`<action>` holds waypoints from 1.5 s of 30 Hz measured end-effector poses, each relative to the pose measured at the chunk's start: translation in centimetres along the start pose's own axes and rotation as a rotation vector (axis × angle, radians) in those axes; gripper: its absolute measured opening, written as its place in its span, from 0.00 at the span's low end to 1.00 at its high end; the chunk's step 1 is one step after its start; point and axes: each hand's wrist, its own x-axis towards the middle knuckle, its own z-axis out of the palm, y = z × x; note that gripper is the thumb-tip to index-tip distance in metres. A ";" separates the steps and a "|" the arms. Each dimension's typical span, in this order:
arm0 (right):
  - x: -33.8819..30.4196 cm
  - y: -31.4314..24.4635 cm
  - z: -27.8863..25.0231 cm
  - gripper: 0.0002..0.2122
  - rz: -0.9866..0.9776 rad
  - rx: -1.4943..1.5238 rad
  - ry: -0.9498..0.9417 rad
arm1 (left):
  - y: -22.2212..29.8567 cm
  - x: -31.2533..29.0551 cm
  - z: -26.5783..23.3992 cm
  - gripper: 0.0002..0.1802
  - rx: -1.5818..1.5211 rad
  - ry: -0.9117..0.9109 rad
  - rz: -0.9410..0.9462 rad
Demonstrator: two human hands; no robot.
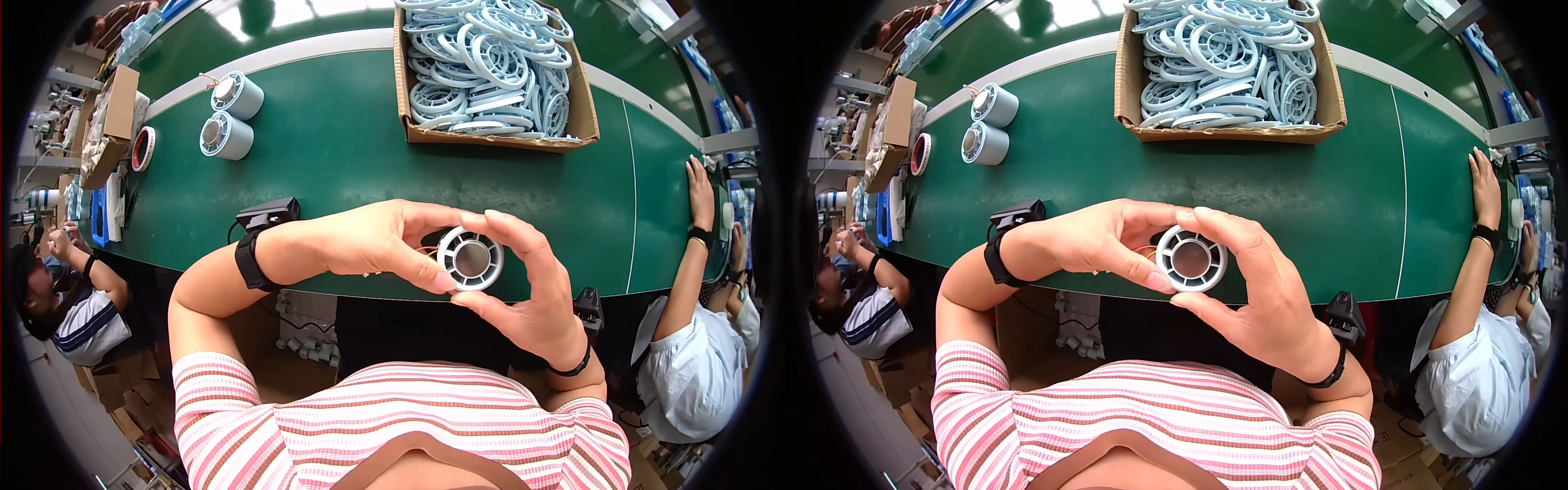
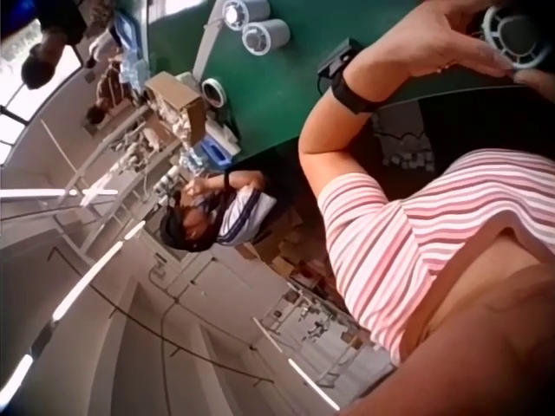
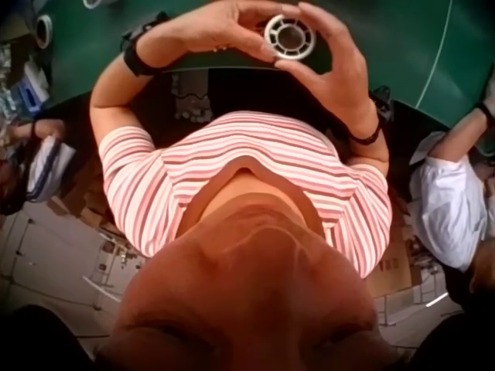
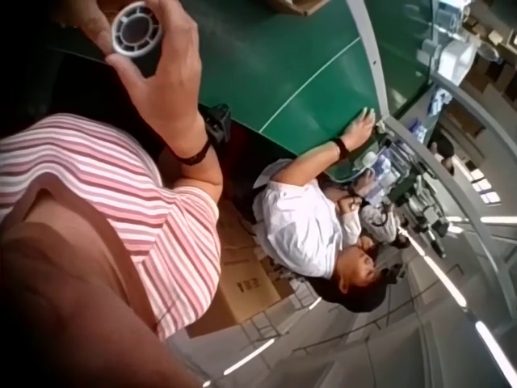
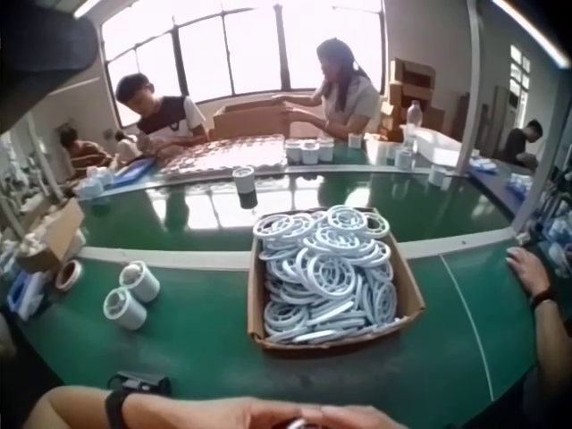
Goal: Assembling small electronic speakers by threading wires and joining components at a factory workbench.
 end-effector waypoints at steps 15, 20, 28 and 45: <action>1.0 -0.4 0.3 0.32 -0.198 -0.557 -0.001 | -0.2 -0.6 0.8 0.34 -0.083 0.024 0.108; 0.4 -0.5 -3.2 0.30 -0.142 -0.667 0.007 | 3.3 -5.2 0.5 0.16 1.286 0.721 0.461; 1.3 1.8 -12.1 0.17 -0.001 -1.024 0.426 | 2.7 -13.8 -6.6 0.25 1.703 1.580 0.214; 15.7 1.6 -10.1 0.14 -0.349 -0.628 0.205 | 2.5 -4.3 1.7 0.31 1.913 0.783 0.636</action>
